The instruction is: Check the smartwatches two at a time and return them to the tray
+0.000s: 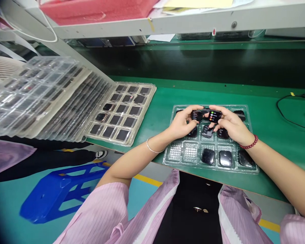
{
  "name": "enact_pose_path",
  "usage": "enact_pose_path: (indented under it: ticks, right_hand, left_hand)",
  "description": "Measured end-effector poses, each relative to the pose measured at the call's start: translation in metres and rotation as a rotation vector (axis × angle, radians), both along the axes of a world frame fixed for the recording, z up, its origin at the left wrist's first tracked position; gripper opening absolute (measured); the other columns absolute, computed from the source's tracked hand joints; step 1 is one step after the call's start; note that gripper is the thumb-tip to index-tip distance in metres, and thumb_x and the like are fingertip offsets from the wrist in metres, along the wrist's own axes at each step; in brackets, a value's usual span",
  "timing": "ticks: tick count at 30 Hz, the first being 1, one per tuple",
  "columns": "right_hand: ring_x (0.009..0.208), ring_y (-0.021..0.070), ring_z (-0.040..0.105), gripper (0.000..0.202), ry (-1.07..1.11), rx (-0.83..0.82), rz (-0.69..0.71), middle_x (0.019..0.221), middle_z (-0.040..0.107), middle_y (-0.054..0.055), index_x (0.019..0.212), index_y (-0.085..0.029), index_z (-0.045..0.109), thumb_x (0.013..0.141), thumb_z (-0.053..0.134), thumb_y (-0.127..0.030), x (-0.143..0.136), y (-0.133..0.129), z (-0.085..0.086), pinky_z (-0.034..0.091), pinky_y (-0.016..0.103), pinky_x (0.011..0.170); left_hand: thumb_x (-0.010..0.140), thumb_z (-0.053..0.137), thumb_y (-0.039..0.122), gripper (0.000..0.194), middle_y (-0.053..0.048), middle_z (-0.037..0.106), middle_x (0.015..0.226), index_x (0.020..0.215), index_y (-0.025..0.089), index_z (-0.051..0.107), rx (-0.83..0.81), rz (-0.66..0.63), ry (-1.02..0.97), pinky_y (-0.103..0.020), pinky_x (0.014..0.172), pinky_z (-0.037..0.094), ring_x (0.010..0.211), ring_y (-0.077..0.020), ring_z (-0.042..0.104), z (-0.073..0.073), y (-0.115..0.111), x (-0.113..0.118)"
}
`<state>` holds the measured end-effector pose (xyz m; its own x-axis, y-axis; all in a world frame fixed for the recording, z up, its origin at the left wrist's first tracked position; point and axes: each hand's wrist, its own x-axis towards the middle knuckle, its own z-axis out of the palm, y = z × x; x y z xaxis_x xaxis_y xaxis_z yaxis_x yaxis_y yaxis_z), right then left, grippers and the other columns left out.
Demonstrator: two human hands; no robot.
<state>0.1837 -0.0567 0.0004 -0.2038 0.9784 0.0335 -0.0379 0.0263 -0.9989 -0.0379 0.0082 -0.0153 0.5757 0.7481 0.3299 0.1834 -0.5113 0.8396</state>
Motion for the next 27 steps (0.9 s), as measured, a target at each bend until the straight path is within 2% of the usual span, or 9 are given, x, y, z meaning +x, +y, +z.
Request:
enact_pose_path:
  ticks: [4, 10, 14, 20, 24, 27]
  right_hand:
    - [0.092, 0.0211, 0.072, 0.041, 0.035, -0.030, 0.017, 0.132, 0.066, 0.006, 0.137, -0.032, 0.061, 0.096, 0.066, -0.034, 0.0031, 0.0008, -0.0022, 0.065, 0.033, 0.073]
    - [0.079, 0.0183, 0.072, 0.041, 0.008, 0.020, 0.023, 0.113, 0.071, 0.006, 0.128, -0.030, 0.067, 0.090, 0.077, -0.041, 0.0047, 0.0016, -0.0022, 0.066, 0.030, 0.070]
    - [0.082, 0.0173, 0.073, 0.041, 0.043, -0.002, 0.030, 0.119, 0.070, 0.005, 0.129, -0.032, 0.066, 0.090, 0.077, -0.040, 0.0053, 0.0015, -0.0028, 0.066, 0.029, 0.074]
    - [0.092, 0.0197, 0.072, 0.039, 0.086, -0.058, -0.004, 0.130, 0.066, 0.005, 0.131, -0.032, 0.065, 0.094, 0.072, -0.042, 0.0018, 0.0008, -0.0002, 0.065, 0.032, 0.079]
    - [0.085, 0.0204, 0.072, 0.035, 0.072, -0.066, -0.014, 0.120, 0.070, 0.006, 0.124, -0.029, 0.068, 0.094, 0.071, -0.046, 0.0003, -0.0002, 0.0036, 0.064, 0.033, 0.071]
    - [0.069, 0.0172, 0.067, 0.035, 0.063, -0.044, 0.011, 0.105, 0.073, 0.009, 0.114, -0.023, 0.070, 0.096, 0.065, -0.053, 0.0009, -0.0011, 0.0042, 0.060, 0.030, 0.061]
  left_hand:
    - [0.075, 0.049, 0.011, 0.052, -0.006, 0.068, 0.118, 0.127, 0.018, 0.058, -0.003, 0.013, 0.002, -0.023, 0.059, 0.047, 0.061, -0.0068, 0.051, 0.0004, 0.0001, -0.0004]
    - [0.076, 0.050, 0.011, 0.052, -0.006, 0.068, 0.116, 0.127, 0.017, 0.058, 0.005, 0.024, 0.014, -0.024, 0.064, 0.050, 0.063, -0.0073, 0.052, 0.0034, -0.0006, -0.0008]
    - [0.075, 0.049, 0.010, 0.053, -0.005, 0.069, 0.113, 0.127, 0.018, 0.058, -0.004, 0.016, 0.021, -0.024, 0.061, 0.048, 0.058, -0.0066, 0.049, 0.0020, -0.0008, -0.0003]
    - [0.076, 0.048, 0.011, 0.053, -0.007, 0.067, 0.120, 0.128, 0.017, 0.057, -0.002, 0.011, 0.031, -0.025, 0.061, 0.049, 0.058, -0.0063, 0.048, 0.0013, -0.0012, 0.0001]
    - [0.076, 0.049, 0.011, 0.053, -0.006, 0.068, 0.115, 0.128, 0.018, 0.057, -0.018, 0.025, 0.037, -0.025, 0.061, 0.049, 0.058, -0.0069, 0.048, 0.0033, -0.0012, 0.0002]
    - [0.075, 0.049, 0.011, 0.053, -0.005, 0.069, 0.114, 0.128, 0.019, 0.058, -0.026, 0.031, 0.047, -0.024, 0.059, 0.047, 0.057, -0.0068, 0.048, 0.0040, -0.0012, 0.0003]
